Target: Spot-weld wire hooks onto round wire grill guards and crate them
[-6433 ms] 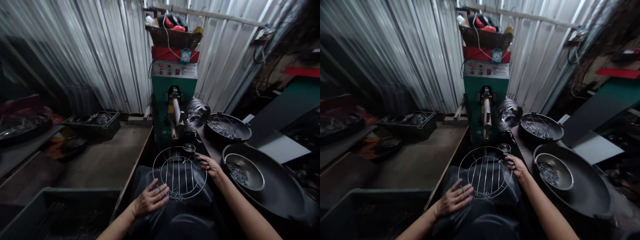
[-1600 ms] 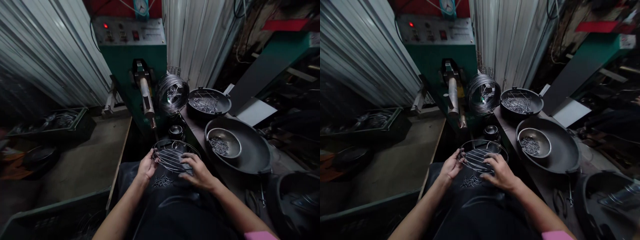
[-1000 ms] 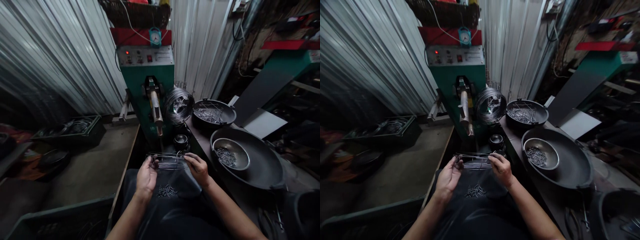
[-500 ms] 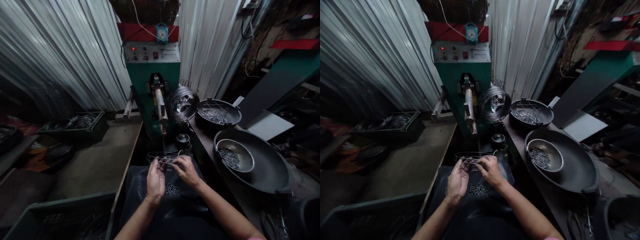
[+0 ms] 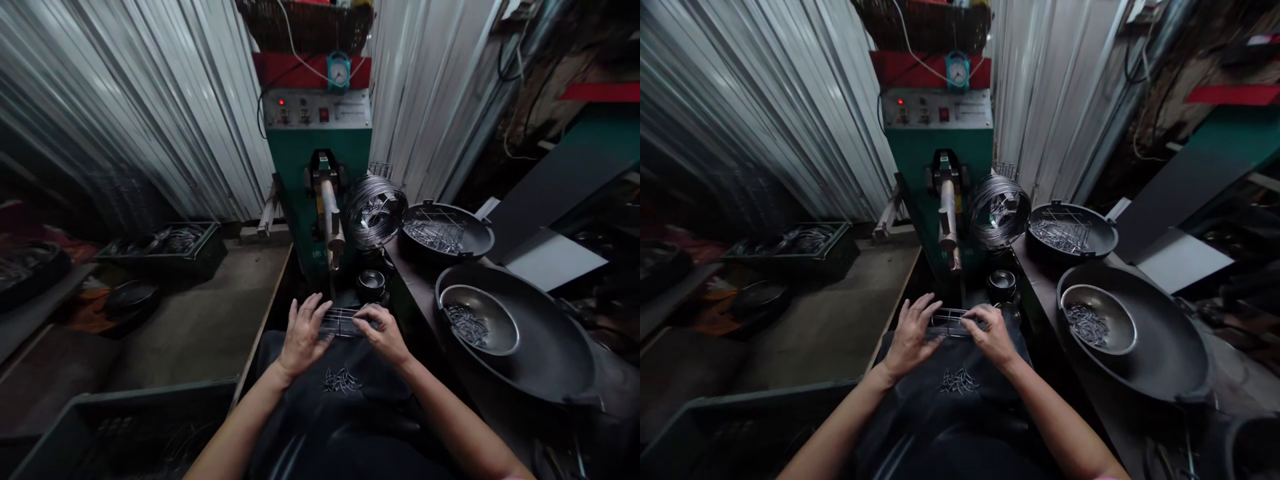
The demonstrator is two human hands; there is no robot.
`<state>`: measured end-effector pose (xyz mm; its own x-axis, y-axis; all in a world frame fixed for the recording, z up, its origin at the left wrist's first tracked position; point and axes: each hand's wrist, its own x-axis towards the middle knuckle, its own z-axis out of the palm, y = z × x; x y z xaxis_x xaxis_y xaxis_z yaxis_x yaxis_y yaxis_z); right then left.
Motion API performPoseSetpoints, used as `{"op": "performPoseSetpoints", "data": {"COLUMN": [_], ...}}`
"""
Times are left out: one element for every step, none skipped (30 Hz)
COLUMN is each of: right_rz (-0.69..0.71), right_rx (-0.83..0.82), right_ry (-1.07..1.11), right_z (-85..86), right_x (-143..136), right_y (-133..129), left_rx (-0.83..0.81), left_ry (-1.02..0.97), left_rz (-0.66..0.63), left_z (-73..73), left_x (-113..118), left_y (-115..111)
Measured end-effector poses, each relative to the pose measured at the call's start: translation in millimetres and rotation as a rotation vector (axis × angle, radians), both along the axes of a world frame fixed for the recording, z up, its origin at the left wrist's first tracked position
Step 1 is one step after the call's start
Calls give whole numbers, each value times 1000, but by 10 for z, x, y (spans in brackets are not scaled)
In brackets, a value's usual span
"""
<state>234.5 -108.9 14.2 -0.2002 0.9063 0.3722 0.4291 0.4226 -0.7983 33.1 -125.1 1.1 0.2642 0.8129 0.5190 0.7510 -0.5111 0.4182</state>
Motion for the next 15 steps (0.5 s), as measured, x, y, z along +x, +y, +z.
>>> {"op": "performPoseSetpoints", "data": {"right_rz": [-1,-5,-10,-13,-14,-10,-3,4,8,8,2,-6,-13,-19,-21], "right_rx": [-4,-6,-6,-4,0,7,14,19,23,24,24,26,28,30,28], "right_ry": [2,2,-1,-3,-5,-6,-4,0,6,15,25,38,53,70,90], "right_z": [7,12,15,18,18,18,14,6,-7,-25,-47,-72,-98,-122,-144], "right_x": [4,10,17,23,27,27,23,15,4,-11,-26,-41,-54,-63,-68], "right_y": [7,20,38,61,90,124,163,207,255,306,361,419,478,538,597], "left_rx": [47,88,120,146,166,181,192,202,208,211,212,211,211,209,210], "left_ry": [58,86,89,76,55,35,18,6,-1,-3,-4,-7,-11,-15,-24], "left_rz": [-14,-27,-39,-50,-59,-66,-66,-58,-47,-34,-19,-6,6,11,16], "left_z": [-43,-84,-120,-149,-172,-190,-204,-217,-230,-246,-263,-283,-305,-327,-350], "left_x": [6,15,25,34,43,50,56,61,65,67,69,69,66,62,55], "left_y": [56,99,132,157,181,205,234,269,310,357,408,462,517,572,626]}}
